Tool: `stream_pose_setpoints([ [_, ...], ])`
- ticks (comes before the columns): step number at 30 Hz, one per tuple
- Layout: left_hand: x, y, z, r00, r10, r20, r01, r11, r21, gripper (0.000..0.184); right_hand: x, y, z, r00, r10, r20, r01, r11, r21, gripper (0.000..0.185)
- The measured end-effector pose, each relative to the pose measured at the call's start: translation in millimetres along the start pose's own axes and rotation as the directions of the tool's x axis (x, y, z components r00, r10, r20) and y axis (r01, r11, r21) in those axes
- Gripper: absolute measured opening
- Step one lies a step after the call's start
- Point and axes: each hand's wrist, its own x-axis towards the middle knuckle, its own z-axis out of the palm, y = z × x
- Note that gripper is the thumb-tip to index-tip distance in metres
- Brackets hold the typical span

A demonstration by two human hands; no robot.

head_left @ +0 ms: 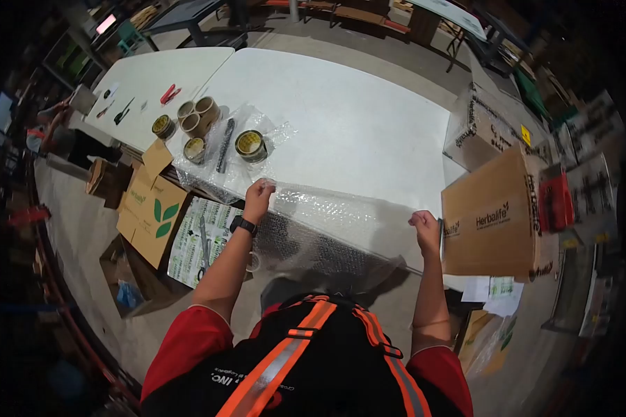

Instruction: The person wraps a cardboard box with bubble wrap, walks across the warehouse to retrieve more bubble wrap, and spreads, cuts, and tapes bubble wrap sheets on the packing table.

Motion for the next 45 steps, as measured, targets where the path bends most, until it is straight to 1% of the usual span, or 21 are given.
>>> stream_pose_setpoints([
  [2,11.3,-4.8,18.7,0.997,-0.079,0.008,0.08,0.997,-0.012,0.012,19.9,12.9,-12.5,1.0,0.004,0.029,-0.003,1.0,-0.008,0.01],
  [4,18.6,-15.9,28.0,0.999,0.017,-0.036,-0.018,1.0,-0.014,0.014,40.3,28.7,-12.6,0.999,-0.036,0.022,0.034,0.996,0.081,0.012],
  [11,79.3,-49.2,55.3,0.97,-0.242,0.002,0.242,0.97,0.041,0.018,100.5,77.0,-7.7,0.99,0.087,-0.114,-0.095,0.993,-0.066,0.011],
  [13,99.7,-74.8,65.5,0.98,-0.195,-0.036,0.199,0.968,0.155,0.021,119.8,107.9,-5.1,0.976,0.009,-0.216,-0.065,0.966,-0.252,0.015],
  [15,107.4,-78.4,72.8,0.968,-0.248,-0.03,0.248,0.935,0.254,0.025,123.7,117.3,4.4,0.954,0.063,-0.292,-0.18,0.902,-0.392,0.018],
  [21,119.6,-68.2,74.7,0.943,-0.334,-0.005,0.315,0.884,0.346,0.023,135.4,122.1,28.2,0.905,0.033,-0.425,-0.309,0.739,-0.599,0.016],
  [23,125.4,-37.3,61.7,0.98,-0.19,0.061,0.168,0.95,0.264,0.022,140.4,105.5,35.0,0.861,0.093,-0.5,-0.454,0.582,-0.674,0.016],
  [24,127.3,-18.6,49.4,0.996,0.086,-0.01,-0.076,0.924,0.374,0.03,146.5,80.5,47.4,0.842,0.154,-0.516,-0.522,0.474,-0.709,0.022],
  [25,131.2,0.8,32.7,0.979,0.183,-0.089,-0.118,0.866,0.486,0.034,155.4,78.5,55.5,0.854,0.155,-0.497,-0.507,0.466,-0.725,0.022],
  [27,135.0,12.8,2.5,0.936,0.215,-0.28,0.043,0.717,0.696,0.048,180.5,76.7,76.9,0.946,-0.144,-0.29,-0.187,0.487,-0.853,0.034],
  [28,136.9,15.7,-9.1,0.925,0.182,-0.333,0.144,0.642,0.753,0.052,198.5,83.3,93.7,0.978,-0.157,-0.139,0.001,0.668,-0.744,0.044],
  [29,139.4,16.4,-18.3,0.91,0.154,-0.384,0.242,0.555,0.796,0.057,210.5,50.2,132.6,0.992,-0.124,0.01,0.09,0.657,-0.748,0.047],
  [32,144.5,-17.3,-34.8,0.914,-0.003,-0.406,0.307,0.66,0.686,0.049,245.3,4.2,242.8,0.907,-0.147,0.394,0.395,0.621,-0.677,0.051],
  [33,141.5,-25.0,-36.7,0.908,-0.012,-0.419,0.323,0.657,0.681,0.049,256.5,-1.3,278.5,0.877,-0.162,0.453,0.445,0.632,-0.634,0.052],
  [35,139.5,-33.9,-42.0,0.959,-0.083,-0.271,0.229,0.789,0.57,0.037,269.4,-14.5,337.3,0.779,-0.299,0.551,0.589,0.65,-0.48,0.058],
  [37,131.5,-32.4,-40.7,0.962,0.001,-0.273,0.143,0.851,0.505,0.03,280.8,-23.1,388.0,0.731,-0.353,0.584,0.645,0.637,-0.422,0.063],
  [39,115.8,-30.7,-36.6,0.957,0.055,-0.285,0.089,0.878,0.47,0.031,282.3,-33.7,419.9,0.746,-0.184,0.64,0.611,0.573,-0.547,0.068],
  [40,108.3,-27.3,-37.7,0.953,0.044,-0.301,0.107,0.878,0.466,0.031,285.0,-27.9,429.3,0.732,-0.218,0.645,0.642,0.536,-0.548,0.053],
  [41,101.5,-24.5,-39.9,0.96,0.075,-0.269,0.053,0.897,0.439,0.032,289.9,-27.2,434.6,0.724,-0.21,0.657,0.648,0.533,-0.544,0.053],
  [43,86.2,-16.4,-41.9,0.965,0.093,-0.246,0.013,0.917,0.398,0.032,303.2,-20.3,430.7,0.733,0.07,0.676,0.619,0.345,-0.706,0.034],
  [45,76.5,-11.3,-42.9,0.965,0.048,-0.258,0.048,0.935,0.352,0.031,310.9,-1.9,410.3,0.701,0.017,0.713,0.649,0.399,-0.648,0.021],
])
